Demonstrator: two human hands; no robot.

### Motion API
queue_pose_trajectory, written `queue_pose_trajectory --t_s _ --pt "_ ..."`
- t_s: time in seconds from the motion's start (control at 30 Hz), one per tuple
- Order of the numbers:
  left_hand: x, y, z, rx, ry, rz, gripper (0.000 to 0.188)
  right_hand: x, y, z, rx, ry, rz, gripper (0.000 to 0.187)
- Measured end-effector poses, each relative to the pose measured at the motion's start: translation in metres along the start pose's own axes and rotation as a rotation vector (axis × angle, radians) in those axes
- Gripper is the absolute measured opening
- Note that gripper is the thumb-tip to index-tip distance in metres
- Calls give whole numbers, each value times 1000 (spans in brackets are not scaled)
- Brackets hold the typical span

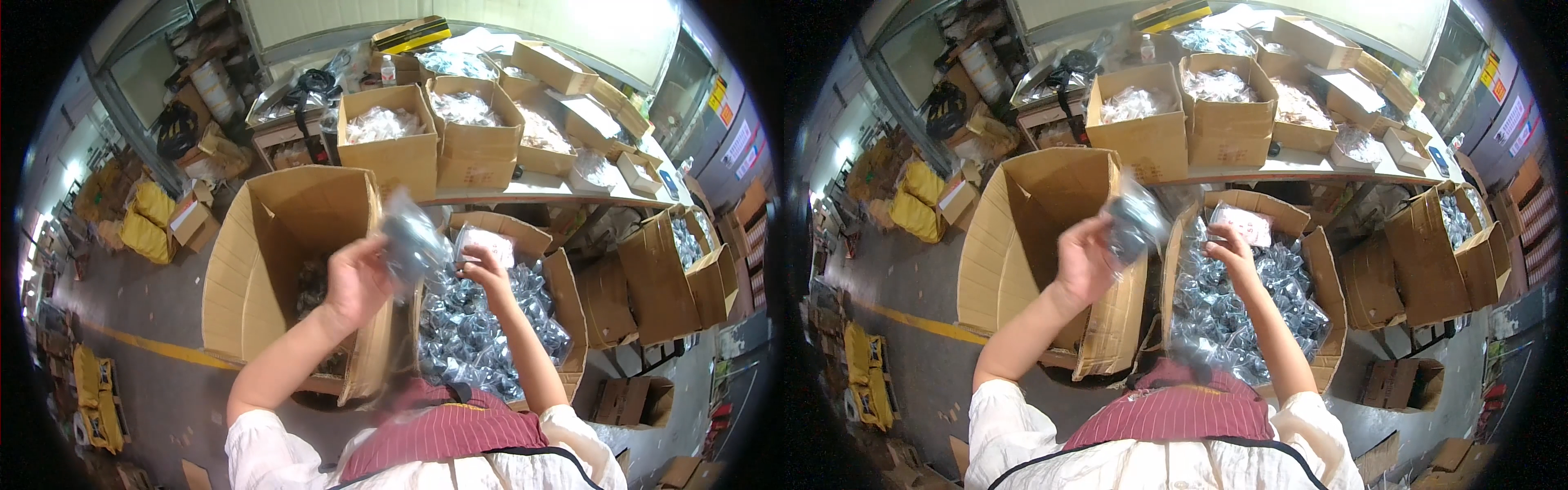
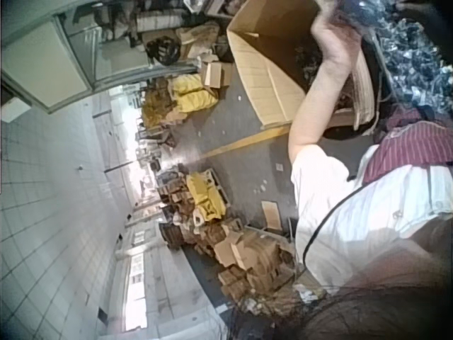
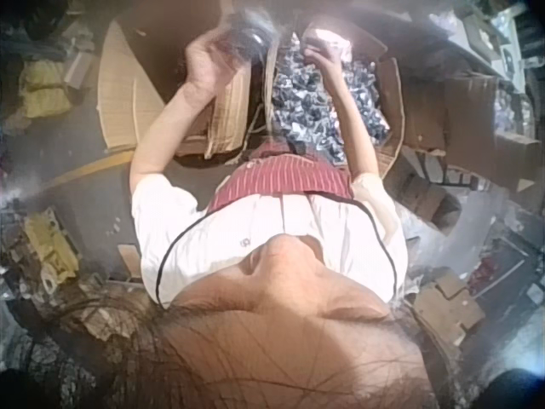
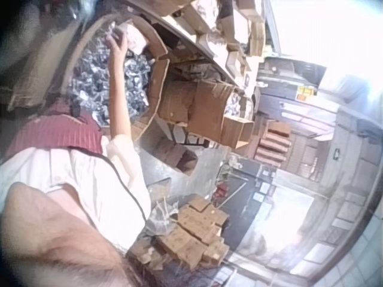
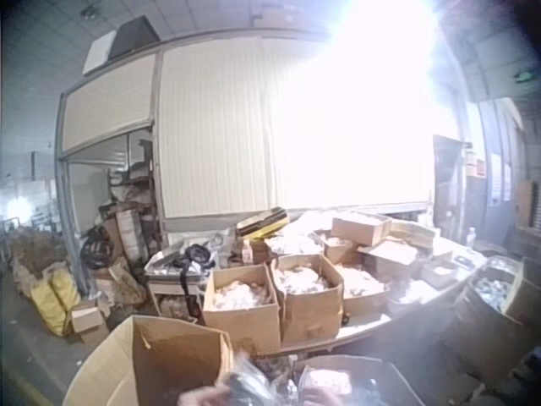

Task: The person sorts small black plastic parts by hand from a large cardboard box on the floor into various smaller boxes on a workbench, then handles a pink water bottle and a notebook.

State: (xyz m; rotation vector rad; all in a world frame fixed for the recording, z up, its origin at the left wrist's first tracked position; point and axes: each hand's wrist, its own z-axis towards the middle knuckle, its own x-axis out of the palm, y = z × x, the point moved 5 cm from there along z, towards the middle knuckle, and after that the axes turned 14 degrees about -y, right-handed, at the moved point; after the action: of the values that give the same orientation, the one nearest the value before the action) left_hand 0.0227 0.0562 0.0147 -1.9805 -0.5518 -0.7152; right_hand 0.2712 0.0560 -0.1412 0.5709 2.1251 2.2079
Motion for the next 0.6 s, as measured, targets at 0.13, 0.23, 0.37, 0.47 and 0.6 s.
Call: queue_pose_trajectory --t_s 0.13,0.23,0.37,0.47,0.6 --pt "-19 -28 14 -75 369 -485 57 -82 -166 -2 182 94 -1319 93" --pt "-30 -51 -2 -37 351 -458 55 -74 -196 -65 119 452 -1796 104" --pt "-10 -38 6 -96 431 -421 51 -124 -211 -72 44 230 -1735 100" --pt "-16 -33 11 -76 333 -323 49 -104 -185 -63 118 254 -1596 88" --pt "-26 -17 24 -36 272 -134 44 -80 -170 -53 -161 377 -1680 74"
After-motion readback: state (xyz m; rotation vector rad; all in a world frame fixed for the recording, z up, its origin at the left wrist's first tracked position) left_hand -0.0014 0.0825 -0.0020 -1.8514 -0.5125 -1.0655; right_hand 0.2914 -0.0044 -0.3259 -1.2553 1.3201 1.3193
